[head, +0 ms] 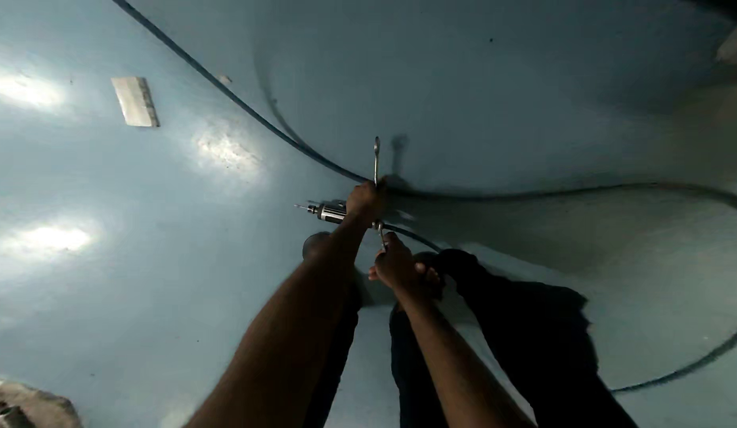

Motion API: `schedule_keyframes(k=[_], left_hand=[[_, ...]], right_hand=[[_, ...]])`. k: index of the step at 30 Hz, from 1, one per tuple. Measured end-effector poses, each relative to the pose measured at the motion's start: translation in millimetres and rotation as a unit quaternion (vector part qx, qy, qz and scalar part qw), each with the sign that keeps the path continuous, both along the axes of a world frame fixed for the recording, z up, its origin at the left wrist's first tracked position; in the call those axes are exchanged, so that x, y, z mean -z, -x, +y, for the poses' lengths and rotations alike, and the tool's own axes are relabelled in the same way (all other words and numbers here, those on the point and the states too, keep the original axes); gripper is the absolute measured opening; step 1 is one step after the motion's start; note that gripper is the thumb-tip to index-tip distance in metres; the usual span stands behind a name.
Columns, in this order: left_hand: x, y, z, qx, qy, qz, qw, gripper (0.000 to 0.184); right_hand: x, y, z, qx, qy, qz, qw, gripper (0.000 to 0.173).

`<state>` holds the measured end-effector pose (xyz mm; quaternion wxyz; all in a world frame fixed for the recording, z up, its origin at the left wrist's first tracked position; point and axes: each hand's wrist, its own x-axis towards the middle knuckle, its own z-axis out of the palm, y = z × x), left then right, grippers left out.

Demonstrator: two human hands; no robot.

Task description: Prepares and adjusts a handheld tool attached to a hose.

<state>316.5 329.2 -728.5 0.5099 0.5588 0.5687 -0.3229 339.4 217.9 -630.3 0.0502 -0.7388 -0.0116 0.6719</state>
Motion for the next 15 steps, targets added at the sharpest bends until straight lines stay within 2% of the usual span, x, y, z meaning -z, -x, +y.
schedule_keyframes(k=[10, 15], left_hand=[[17.3, -0.8, -16.2, -0.093, -0.031, -0.002, 0.995, 0.067], [24.9, 11.3, -25.5, -0.182, -0.074, -0.071, 0.978, 0.059]], right_hand=[[17.6, 5.8, -4.2, -0.04, -0.008, -0.002, 0.999, 0.051], [26.2, 3.7, -11.4, -0.048, -0.032, 0.004, 0.998, 0.053]])
